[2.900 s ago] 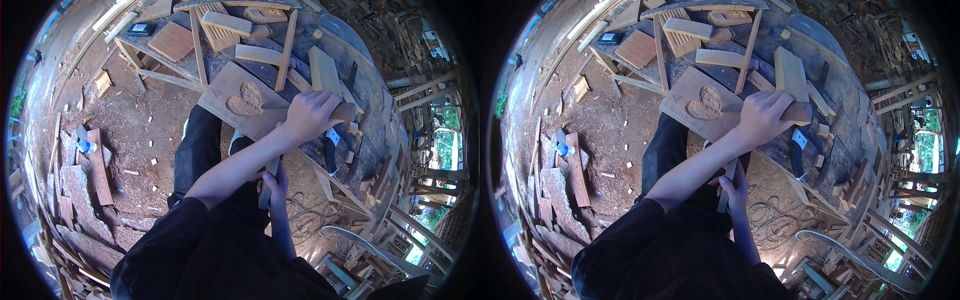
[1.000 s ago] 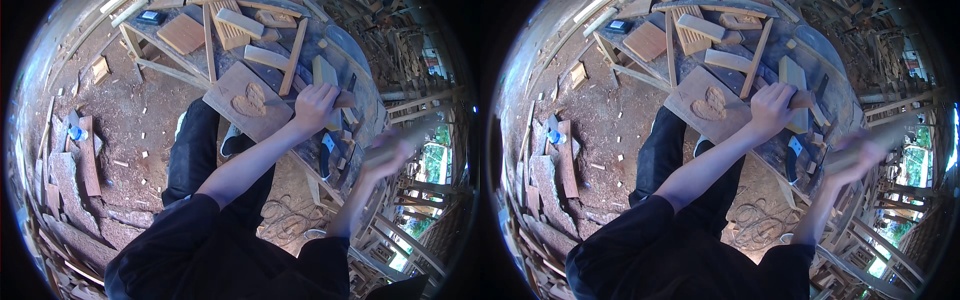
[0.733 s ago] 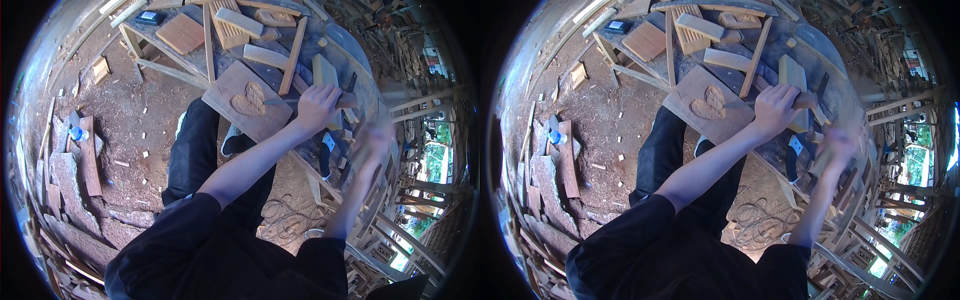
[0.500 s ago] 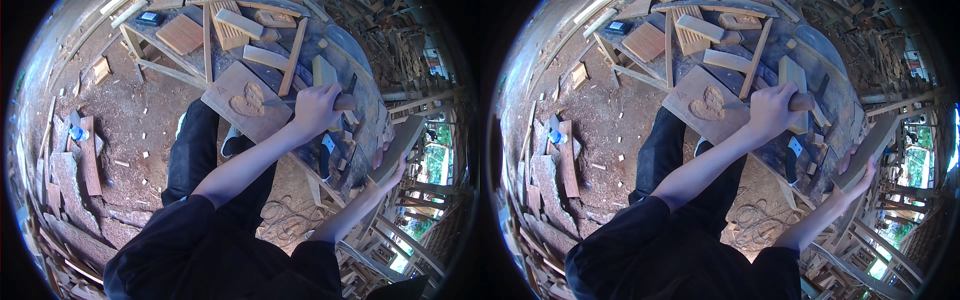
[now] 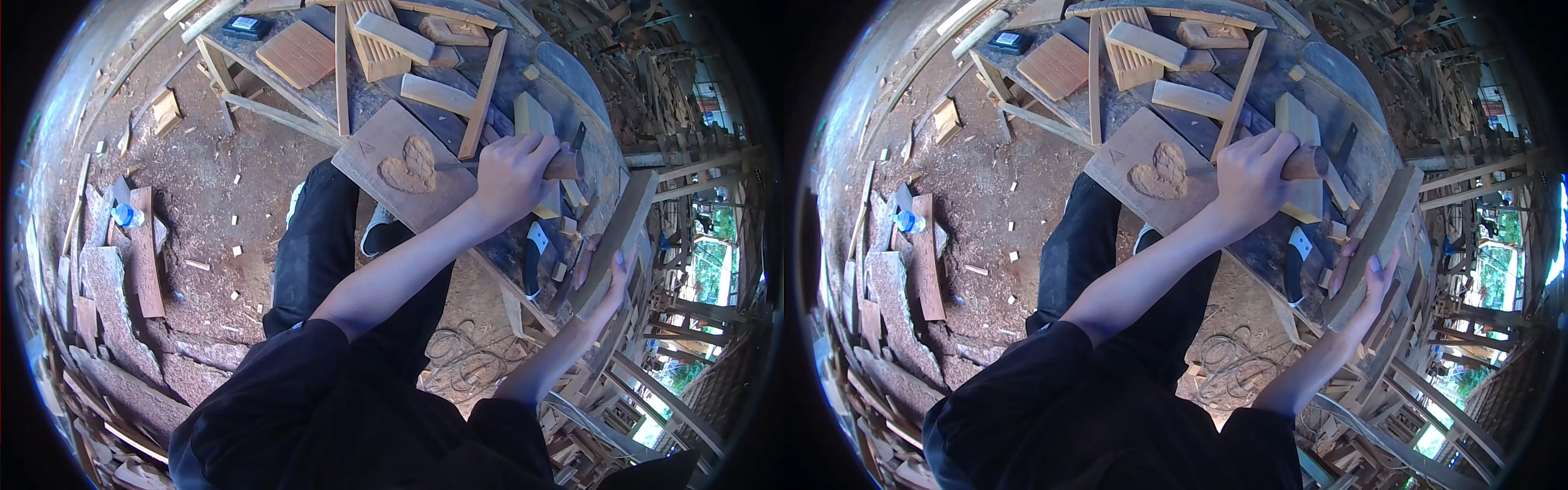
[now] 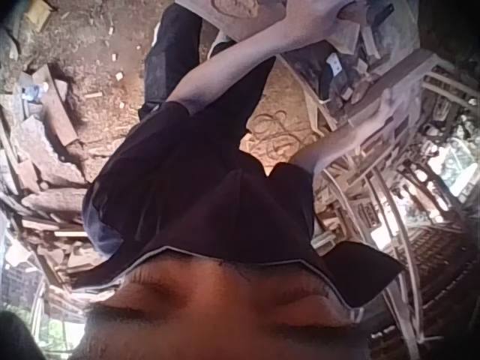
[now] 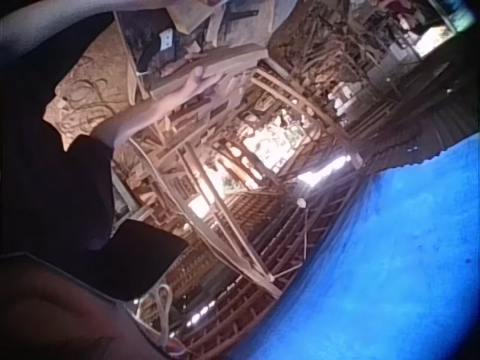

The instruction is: Carving a heart shape into a wooden block using a chisel and mallet.

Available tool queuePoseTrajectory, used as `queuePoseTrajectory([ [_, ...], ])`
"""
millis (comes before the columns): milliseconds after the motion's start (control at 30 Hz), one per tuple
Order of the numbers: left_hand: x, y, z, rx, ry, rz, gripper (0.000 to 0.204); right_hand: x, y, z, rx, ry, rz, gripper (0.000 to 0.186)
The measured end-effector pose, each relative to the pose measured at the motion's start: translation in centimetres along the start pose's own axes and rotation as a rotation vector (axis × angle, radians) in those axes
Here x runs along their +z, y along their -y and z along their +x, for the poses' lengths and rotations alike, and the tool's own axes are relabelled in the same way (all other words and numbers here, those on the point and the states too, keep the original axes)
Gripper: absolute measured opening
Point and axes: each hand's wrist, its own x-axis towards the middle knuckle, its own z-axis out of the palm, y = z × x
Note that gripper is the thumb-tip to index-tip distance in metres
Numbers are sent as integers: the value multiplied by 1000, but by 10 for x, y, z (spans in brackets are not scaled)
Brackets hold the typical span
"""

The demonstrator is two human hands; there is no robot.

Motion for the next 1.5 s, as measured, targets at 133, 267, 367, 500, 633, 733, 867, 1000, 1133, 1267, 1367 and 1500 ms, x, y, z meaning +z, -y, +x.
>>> queuePoseTrajectory([
  [133,1,1,3,-15,-78,-22,33,-8,25,7,-226,-44,-175,54],
  [267,-4,2,8,-29,-132,-57,30,-22,21,23,-621,131,92,54],
  [367,-2,6,7,-31,-132,-43,27,-3,10,30,-103,-225,-672,52],
  [500,0,4,7,-33,-127,-40,24,-8,24,45,-271,6,72,62],
  [633,8,5,3,-22,-95,-35,23,34,35,51,-499,376,-1040,42],
  [733,10,-4,-3,-33,-69,-54,23,6,59,38,-233,1,4,34],
  [867,15,10,0,-13,-24,-21,25,47,36,34,183,261,-593,39],
  [1000,29,5,-4,14,4,-3,26,-11,21,51,-203,-103,214,37],
  [1133,30,8,-12,1,23,33,25,-5,-11,51,-313,-268,-29,43],
  [1267,37,10,-15,3,48,59,25,-7,12,52,-270,-122,372,38],
  [1367,48,12,-15,4,84,56,33,-5,-20,44,-370,-290,-70,41],
  [1500,59,19,-15,-28,88,144,22,1,0,39,-18,-313,-92,41],
])
